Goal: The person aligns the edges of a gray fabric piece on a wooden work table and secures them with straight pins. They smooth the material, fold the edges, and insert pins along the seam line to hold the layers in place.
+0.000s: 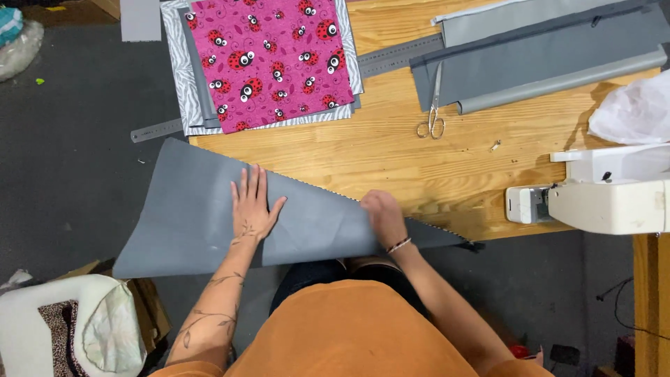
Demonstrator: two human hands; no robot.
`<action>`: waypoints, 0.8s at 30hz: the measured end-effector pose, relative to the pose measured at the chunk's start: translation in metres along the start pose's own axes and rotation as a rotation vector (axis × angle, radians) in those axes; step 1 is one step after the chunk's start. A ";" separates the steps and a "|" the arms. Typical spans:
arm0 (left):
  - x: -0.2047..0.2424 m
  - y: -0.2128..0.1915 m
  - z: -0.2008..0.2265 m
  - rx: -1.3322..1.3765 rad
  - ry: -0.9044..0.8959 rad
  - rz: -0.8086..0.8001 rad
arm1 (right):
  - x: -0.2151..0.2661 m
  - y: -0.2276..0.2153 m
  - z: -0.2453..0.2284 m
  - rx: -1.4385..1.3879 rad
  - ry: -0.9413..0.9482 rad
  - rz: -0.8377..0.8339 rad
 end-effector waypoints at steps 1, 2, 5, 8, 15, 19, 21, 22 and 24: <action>0.000 0.002 0.001 0.001 0.001 -0.002 | 0.006 -0.004 -0.007 0.001 0.002 -0.001; -0.001 0.004 -0.001 0.010 -0.029 -0.015 | 0.009 -0.009 -0.010 0.061 0.028 -0.006; -0.002 0.009 -0.001 0.025 -0.094 -0.022 | 0.009 -0.004 -0.010 0.189 0.018 0.001; 0.000 0.014 -0.002 0.040 -0.157 -0.030 | 0.008 0.001 -0.010 0.280 -0.038 0.044; -0.002 0.026 -0.003 0.065 -0.317 -0.041 | -0.002 -0.016 -0.015 0.325 -0.047 0.160; -0.006 0.006 0.017 0.106 -0.380 -0.048 | -0.005 -0.019 -0.015 0.277 -0.041 0.152; -0.007 -0.019 0.038 0.186 -0.412 -0.056 | -0.005 -0.019 -0.013 0.231 -0.028 0.135; -0.010 -0.022 0.043 0.187 -0.411 -0.055 | -0.005 -0.019 -0.013 0.233 -0.028 0.137; -0.012 -0.025 0.048 0.207 -0.478 -0.079 | -0.005 -0.016 -0.008 0.190 0.003 0.102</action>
Point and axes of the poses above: each hand's wrist, its own x-axis away from the middle knuckle, its own y-axis out of the palm, z = x × y, the point moved 10 cm from there along -x, towards the middle knuckle, and after that the axes turned 8 degrees about -y, right-handed, at the moved point
